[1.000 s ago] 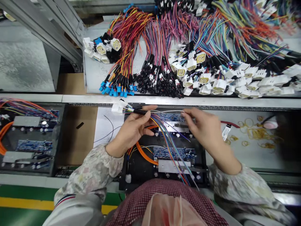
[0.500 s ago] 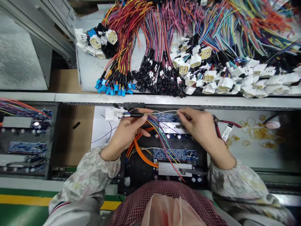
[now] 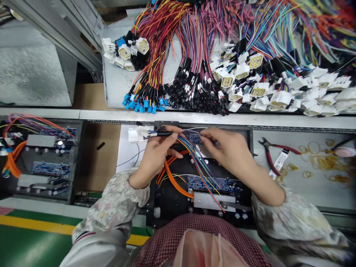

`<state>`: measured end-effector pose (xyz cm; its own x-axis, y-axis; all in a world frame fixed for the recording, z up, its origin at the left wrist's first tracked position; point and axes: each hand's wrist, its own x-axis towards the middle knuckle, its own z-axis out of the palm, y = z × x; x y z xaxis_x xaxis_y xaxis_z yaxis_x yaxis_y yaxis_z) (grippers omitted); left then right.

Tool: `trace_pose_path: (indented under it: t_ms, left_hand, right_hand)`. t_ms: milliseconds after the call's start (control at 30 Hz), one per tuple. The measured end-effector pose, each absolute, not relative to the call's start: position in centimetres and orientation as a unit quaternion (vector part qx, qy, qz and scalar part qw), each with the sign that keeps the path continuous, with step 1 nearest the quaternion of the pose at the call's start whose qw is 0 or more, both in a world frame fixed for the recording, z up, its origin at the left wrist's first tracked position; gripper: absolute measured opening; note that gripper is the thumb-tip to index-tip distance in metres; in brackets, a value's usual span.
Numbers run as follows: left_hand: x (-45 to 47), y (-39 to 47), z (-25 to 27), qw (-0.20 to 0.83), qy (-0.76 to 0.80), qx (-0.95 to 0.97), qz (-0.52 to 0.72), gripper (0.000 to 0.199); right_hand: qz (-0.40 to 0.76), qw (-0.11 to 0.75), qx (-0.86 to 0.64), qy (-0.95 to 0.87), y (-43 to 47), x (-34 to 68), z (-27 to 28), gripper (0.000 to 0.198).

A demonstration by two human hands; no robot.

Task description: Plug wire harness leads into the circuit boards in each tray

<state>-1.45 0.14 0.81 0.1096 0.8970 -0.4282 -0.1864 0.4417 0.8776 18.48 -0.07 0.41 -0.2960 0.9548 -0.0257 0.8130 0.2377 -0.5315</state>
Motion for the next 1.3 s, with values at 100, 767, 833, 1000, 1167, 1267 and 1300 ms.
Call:
trace_pose_path:
  t_ms: [100,767,833,1000,1167,1267,1300]
  left_hand:
    - [-1.6,0.2,0.8,0.674,0.521,0.334,0.404,0.02]
    - [-1.4,0.2,0.5,0.693,0.49,0.353,0.394,0.024]
    - [-1.3,0.2,0.5,0.693,0.49,0.346,0.4,0.026]
    - [-1.0,0.2,0.7,0.7,0.496,0.321,0.402,0.029]
    - [-0.9,0.3,0.8,0.729,0.483,0.305,0.377,0.031]
    - [-0.8,0.3,0.9,0.728,0.481,0.314,0.375,0.03]
    - [-0.8,0.3,1.0,0.727,0.48,0.317,0.374,0.031]
  right_hand:
    - [0.221,0.125,-0.574,-0.778,0.8,17.8,-0.9,0.031]
    - [0.254,0.095,-0.573,-0.773,-1.8,19.1,2.2,0.028]
    - [0.249,0.08,-0.572,-0.777,-2.3,20.2,2.7,0.034]
    - [0.133,0.156,-0.702,-0.682,-2.1,23.4,2.4,0.041]
    - [0.183,0.123,-0.682,-0.698,-1.9,24.2,0.3,0.029]
    - [0.176,0.112,-0.689,-0.694,-1.8,24.0,-0.8,0.03]
    - [0.175,0.114,-0.69,-0.693,-1.7,24.0,-1.0,0.03]
